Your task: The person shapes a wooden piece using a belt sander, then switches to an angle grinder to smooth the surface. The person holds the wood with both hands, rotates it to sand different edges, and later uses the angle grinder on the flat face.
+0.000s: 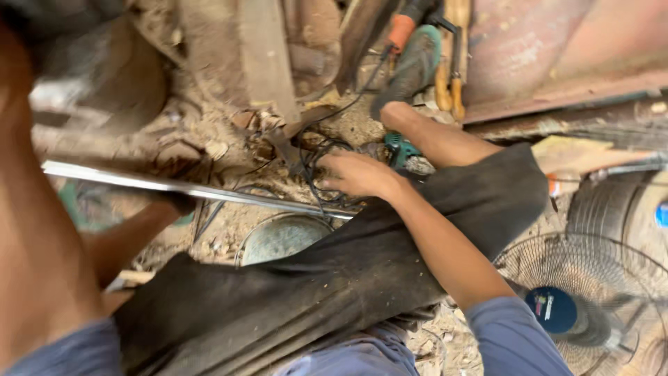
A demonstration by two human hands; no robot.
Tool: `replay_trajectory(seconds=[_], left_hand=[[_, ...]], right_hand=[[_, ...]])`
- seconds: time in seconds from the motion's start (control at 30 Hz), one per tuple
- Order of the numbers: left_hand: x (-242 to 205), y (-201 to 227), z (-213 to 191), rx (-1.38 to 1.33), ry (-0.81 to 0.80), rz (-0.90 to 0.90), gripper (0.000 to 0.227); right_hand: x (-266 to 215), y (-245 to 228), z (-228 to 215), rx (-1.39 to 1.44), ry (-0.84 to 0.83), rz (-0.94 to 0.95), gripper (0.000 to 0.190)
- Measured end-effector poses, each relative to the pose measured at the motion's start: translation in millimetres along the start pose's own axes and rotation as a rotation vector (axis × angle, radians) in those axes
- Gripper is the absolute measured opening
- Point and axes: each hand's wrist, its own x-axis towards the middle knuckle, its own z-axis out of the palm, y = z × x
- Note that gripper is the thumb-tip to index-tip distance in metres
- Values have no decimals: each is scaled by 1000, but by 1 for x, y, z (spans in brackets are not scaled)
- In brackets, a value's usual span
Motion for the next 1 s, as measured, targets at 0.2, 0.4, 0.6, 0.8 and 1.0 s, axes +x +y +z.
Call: replay_trajectory(seconds=[0.2,0.4,0.6,0.8,1.0], left_hand=[[-67,4,-49,-122,8,-67,18],[-122,14,-91,-156,-81,-179,19],[-169,25,-127,-75,-143,-307,19],[-203,38,-153,36,-197,-431,20],[-188,44,-120,29,-271,-433,21]], right_hand=[[23,22,-13,23,-107,130,46],[46,104,-65,-22,-238,573,51],[59,236,-80,765,542,464,32],[93,344,-45,1024,697,383,21],[132,379,-38,692,1020,289,40]])
